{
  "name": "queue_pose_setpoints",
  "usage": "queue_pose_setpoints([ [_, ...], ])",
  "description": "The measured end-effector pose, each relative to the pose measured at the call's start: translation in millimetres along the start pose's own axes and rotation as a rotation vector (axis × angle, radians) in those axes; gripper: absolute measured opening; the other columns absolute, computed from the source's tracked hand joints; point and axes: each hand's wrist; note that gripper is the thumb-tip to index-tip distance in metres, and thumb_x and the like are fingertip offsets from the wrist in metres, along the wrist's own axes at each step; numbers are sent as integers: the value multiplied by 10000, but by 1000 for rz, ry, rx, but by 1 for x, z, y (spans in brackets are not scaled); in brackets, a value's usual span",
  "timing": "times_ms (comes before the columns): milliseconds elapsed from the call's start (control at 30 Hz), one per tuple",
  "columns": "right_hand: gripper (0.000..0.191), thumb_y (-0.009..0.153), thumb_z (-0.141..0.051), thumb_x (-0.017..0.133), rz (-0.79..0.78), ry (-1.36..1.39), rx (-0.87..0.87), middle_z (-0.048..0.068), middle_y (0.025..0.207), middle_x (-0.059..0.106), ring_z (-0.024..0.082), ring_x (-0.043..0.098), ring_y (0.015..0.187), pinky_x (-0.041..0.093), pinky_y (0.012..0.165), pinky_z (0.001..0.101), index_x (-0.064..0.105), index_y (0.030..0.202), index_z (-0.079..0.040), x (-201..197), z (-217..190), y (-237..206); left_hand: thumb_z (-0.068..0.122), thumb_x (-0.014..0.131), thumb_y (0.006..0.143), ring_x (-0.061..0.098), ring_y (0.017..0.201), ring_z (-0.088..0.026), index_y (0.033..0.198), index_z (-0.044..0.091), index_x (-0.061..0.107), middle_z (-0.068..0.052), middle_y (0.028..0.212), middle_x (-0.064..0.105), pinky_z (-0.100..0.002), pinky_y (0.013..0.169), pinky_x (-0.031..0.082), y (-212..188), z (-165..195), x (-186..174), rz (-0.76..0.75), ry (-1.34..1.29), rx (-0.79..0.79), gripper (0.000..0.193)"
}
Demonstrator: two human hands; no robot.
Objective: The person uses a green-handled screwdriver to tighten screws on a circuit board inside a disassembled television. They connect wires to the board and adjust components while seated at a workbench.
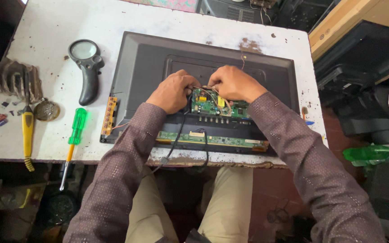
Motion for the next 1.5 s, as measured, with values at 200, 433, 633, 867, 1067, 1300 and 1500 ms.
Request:
queue_pose_setpoints([
  [200,149,875,-165,755,382,137,-37,100,859,777,170,726,762,553,695,318,798,966,-55,-9,23,-31,-21,599,863,639,1019,-320,1074,75,735,-127,1026,640,-415,892,513,-5,4,-1,-28,11,-27,268],
  [433,90,943,-69,771,717,101,-102,123,900,737,195,699,777,530,705,293,774,1004,-4,-26,45,-102,17,635,875,592,1120,-359,1177,73,712,-147,1126,640,-455,960,468,-22,6,-3,108,94,-13,316],
  [633,145,1014,5,588,956,189,-146,98,948,705,169,712,827,561,746,273,724,1064,1,-25,47,-149,29,690,868,557,1194,-398,1276,41,641,-186,1251,604,-479,1023,446,-57,17,-13,339,161,47,412],
  [867,217,840,114,468,875,9,-135,116,730,639,242,670,712,493,673,336,640,757,11,-21,76,-166,32,713,913,555,1252,-412,1336,35,616,-223,1310,589,-465,1057,454,-132,37,-15,517,158,-7,434],
  [1067,120,880,25,590,720,77,-46,151,852,668,285,675,735,519,662,351,707,900,8,-9,91,-144,11,695,918,650,1014,-295,1234,32,682,-169,1176,657,-375,878,530,-199,35,-11,623,113,-193,317],
  [1300,336,909,55,603,701,-168,-184,200,1221,621,366,623,1108,518,930,429,725,1207,-42,-8,96,-58,-11,693,941,638,829,-169,1152,20,712,-115,1102,679,-278,742,511,-234,29,9,699,21,-345,214],
  [1500,102,860,-93,730,450,-405,-211,114,1234,654,336,626,1112,518,894,445,778,948,-115,-35,96,-10,-7,703,959,627,822,-126,1155,6,705,-92,1080,689,-239,772,506,-245,26,13,690,-30,-377,196],
])
Point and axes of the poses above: each hand's wrist, its own y-axis towards the middle knuckle, its own x-axis out of the palm, z = x × y
